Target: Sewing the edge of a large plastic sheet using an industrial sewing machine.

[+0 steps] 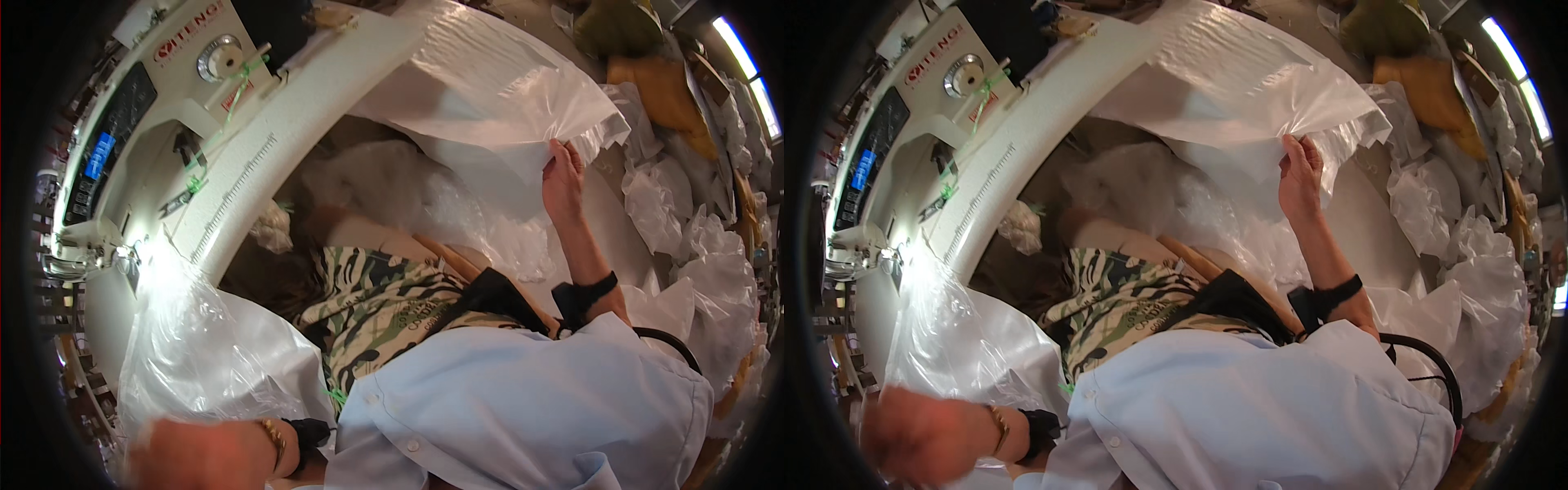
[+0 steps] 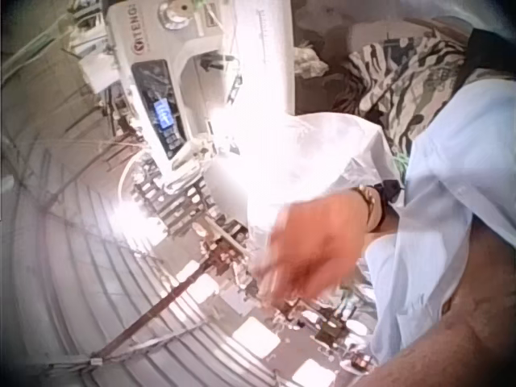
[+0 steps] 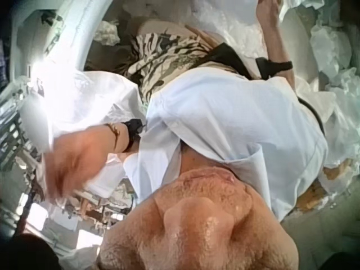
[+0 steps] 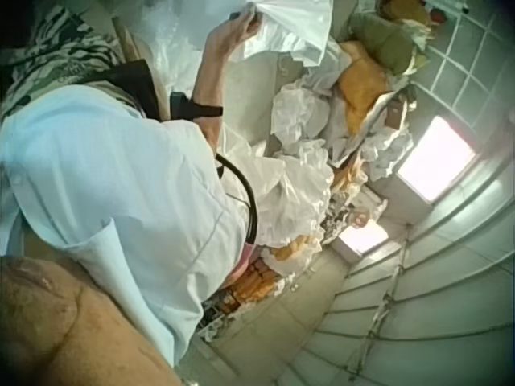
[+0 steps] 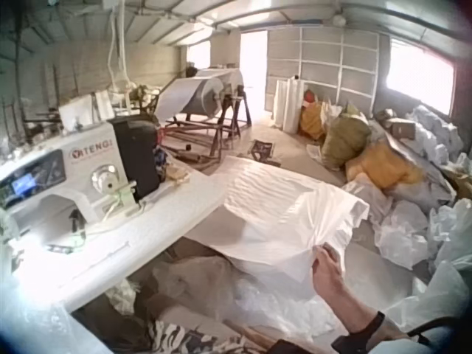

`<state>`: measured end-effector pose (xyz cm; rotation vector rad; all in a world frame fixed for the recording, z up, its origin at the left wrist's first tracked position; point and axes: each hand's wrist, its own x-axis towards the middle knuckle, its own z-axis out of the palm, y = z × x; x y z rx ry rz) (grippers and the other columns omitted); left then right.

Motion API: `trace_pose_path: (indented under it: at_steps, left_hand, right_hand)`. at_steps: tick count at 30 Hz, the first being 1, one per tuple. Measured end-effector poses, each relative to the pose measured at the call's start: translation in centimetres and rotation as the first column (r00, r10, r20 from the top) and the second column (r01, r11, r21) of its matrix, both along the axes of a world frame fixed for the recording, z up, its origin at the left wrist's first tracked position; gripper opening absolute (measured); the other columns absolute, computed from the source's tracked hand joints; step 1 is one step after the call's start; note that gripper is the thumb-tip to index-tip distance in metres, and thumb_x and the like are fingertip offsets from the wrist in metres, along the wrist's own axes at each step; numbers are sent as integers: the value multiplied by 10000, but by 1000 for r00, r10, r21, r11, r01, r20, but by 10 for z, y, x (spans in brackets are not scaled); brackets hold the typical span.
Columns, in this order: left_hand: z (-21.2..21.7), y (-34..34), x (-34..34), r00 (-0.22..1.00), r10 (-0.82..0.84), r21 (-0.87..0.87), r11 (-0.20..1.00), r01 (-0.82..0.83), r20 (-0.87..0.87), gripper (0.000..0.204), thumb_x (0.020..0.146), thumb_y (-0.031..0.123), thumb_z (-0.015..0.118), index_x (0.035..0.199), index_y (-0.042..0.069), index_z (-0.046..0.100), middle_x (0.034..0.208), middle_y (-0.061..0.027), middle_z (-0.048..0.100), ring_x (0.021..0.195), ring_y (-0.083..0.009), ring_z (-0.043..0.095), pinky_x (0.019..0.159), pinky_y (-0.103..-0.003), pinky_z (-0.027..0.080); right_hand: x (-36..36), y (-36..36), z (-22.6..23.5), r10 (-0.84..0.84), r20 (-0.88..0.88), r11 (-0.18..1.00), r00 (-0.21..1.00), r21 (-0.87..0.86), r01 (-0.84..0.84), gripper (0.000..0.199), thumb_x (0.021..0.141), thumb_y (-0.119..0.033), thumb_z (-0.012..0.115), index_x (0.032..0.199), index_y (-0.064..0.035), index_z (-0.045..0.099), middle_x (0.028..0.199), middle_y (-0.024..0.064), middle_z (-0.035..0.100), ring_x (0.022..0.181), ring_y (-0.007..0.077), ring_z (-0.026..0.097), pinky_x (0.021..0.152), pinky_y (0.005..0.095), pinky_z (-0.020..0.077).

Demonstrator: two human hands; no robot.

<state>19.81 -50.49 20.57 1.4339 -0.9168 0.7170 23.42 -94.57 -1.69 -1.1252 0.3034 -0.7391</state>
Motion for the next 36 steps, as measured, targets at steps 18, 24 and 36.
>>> trace_pose_path:
  at_steps: [18,24,36]
  left_hand:
    - [-118,-103,97,994,-16,400,915,59,-109,279,744,107,706,1009,20,689,982,-101,718,910,-257,695,1066,-465,417]
    - [-142,-66,86,794,14,239,957,165,-607,339,776,8,709,1108,6,640,927,-29,667,823,-95,613,745,-227,492]
    - [-155,-66,61,375,-441,-227,839,494,-815,568,1004,420,504,1490,147,396,1451,-114,421,1256,-187,459,1052,-311,393]
  right_hand:
    - [-70,61,-25,614,-80,789,785,100,-607,644,966,-384,586,1466,-36,377,1431,130,482,1276,270,503,1091,404,410]
    - [-60,-40,-31,297,137,940,945,136,-314,753,984,-603,412,1492,-50,346,1485,145,429,1304,316,478,1067,473,434]
    - [-49,-231,-33,436,298,883,849,-323,-340,546,1028,-323,462,1479,-27,377,1512,142,415,1397,276,399,1171,447,326]
